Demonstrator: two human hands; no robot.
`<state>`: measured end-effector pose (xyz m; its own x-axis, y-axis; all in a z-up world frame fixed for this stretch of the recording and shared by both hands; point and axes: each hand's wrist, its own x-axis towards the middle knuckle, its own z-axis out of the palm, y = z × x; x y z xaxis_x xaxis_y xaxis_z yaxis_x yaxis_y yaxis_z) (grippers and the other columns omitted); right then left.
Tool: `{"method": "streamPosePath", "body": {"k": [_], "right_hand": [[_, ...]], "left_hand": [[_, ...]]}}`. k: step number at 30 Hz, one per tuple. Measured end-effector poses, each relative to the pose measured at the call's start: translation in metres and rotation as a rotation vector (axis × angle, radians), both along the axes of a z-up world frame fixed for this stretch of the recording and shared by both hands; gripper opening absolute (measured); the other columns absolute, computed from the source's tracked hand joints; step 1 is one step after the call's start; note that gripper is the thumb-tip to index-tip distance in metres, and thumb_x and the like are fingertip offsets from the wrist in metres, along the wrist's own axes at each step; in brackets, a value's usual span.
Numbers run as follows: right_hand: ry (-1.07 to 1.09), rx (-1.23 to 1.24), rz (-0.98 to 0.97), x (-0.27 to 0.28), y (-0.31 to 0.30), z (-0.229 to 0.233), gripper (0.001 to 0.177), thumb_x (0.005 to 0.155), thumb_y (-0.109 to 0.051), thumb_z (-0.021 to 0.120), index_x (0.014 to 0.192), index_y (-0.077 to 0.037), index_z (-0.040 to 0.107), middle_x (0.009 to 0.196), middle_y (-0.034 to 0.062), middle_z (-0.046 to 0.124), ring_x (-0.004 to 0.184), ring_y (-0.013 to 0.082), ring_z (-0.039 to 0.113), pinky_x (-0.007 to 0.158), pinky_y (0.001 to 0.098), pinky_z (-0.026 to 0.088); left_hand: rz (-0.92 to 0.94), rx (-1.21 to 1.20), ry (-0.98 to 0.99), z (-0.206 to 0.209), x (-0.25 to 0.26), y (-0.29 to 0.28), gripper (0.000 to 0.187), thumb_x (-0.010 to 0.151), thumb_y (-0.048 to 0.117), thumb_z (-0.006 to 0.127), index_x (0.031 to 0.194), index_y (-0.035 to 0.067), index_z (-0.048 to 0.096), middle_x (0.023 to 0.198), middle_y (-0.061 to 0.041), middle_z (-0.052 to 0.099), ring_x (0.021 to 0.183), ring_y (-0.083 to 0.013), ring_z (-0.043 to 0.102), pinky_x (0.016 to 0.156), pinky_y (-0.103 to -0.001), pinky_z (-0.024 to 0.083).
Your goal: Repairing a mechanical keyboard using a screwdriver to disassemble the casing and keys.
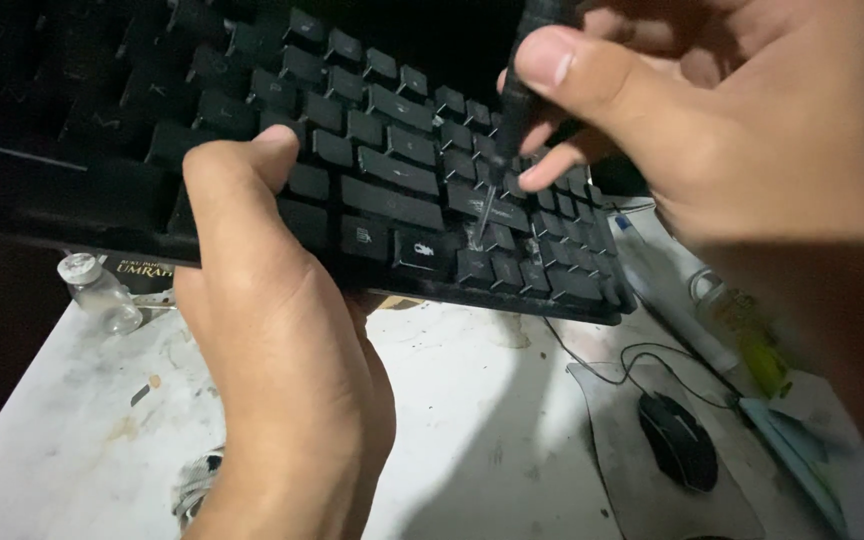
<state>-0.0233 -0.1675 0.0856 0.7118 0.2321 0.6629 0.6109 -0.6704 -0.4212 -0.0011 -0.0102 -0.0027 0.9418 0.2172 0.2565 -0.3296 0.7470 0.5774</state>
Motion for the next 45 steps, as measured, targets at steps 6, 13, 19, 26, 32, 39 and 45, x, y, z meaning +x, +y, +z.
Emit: {"method": "streamPosePath", "body": {"k": [6,13,19,26,32,39,45], "right_hand": [[0.003,-0.045,-0.015,0.001,0.000,0.001,0.012,0.102,-0.009,0.063,0.106,0.002,0.061,0.093,0.0074,0.064,0.080,0.0146,0.073,0.071,0.0312,0.064],[0.041,-0.007,0.003,0.000,0.002,0.003,0.013,0.099,-0.010,0.064,0.108,-0.001,0.062,0.089,0.0061,0.063,0.076,0.0135,0.071,0.069,0.0309,0.064],[0.026,-0.018,-0.042,0.004,0.007,0.006,0.016,0.099,-0.011,0.061,0.112,-0.001,0.061,0.088,0.0040,0.063,0.076,0.0114,0.072,0.068,0.0297,0.063],[0.036,-0.087,-0.036,0.011,0.008,0.010,0.023,0.101,-0.010,0.061,0.123,-0.003,0.063,0.086,0.0055,0.064,0.072,0.0112,0.069,0.070,0.0288,0.063],[0.060,-0.094,-0.001,0.010,0.014,0.015,0.028,0.098,-0.009,0.063,0.126,-0.006,0.063,0.085,0.0049,0.066,0.070,0.0114,0.070,0.066,0.0287,0.063],[0.062,-0.081,0.002,0.008,0.015,0.011,0.027,0.099,-0.008,0.062,0.127,-0.006,0.064,0.083,0.0050,0.066,0.069,0.0112,0.070,0.064,0.0270,0.067],[0.029,-0.064,-0.089,0.010,0.015,0.013,0.013,0.101,-0.009,0.062,0.112,-0.001,0.065,0.084,0.0084,0.066,0.071,0.0149,0.070,0.070,0.0299,0.064]], "left_hand": [[0.026,0.014,0.040,0.003,-0.002,0.002,0.025,0.094,0.026,0.053,0.100,0.003,0.058,0.086,-0.006,0.064,0.070,-0.0174,0.066,0.056,-0.040,0.063],[0.041,-0.003,0.070,0.006,-0.003,0.002,0.025,0.093,0.025,0.055,0.101,0.002,0.058,0.088,-0.006,0.064,0.071,-0.0163,0.066,0.058,-0.040,0.062],[0.026,-0.008,0.060,0.005,0.001,0.005,0.027,0.093,0.025,0.054,0.103,0.000,0.058,0.091,-0.009,0.067,0.073,-0.0183,0.069,0.062,-0.043,0.067],[0.033,-0.010,0.068,0.008,0.002,0.006,0.030,0.094,0.026,0.054,0.106,-0.001,0.059,0.091,-0.009,0.068,0.074,-0.0184,0.070,0.064,-0.041,0.067],[0.039,-0.005,0.060,0.008,0.003,0.006,0.031,0.095,0.027,0.053,0.107,-0.001,0.059,0.092,-0.009,0.068,0.075,-0.0186,0.071,0.064,-0.042,0.067],[0.044,0.008,0.071,0.007,0.001,0.008,0.031,0.094,0.027,0.054,0.105,-0.001,0.060,0.092,-0.008,0.067,0.076,-0.0176,0.069,0.066,-0.040,0.067],[0.032,-0.011,0.079,0.011,-0.002,0.009,0.027,0.093,0.026,0.054,0.103,0.001,0.060,0.090,-0.007,0.067,0.073,-0.0178,0.069,0.063,-0.040,0.064]]}}
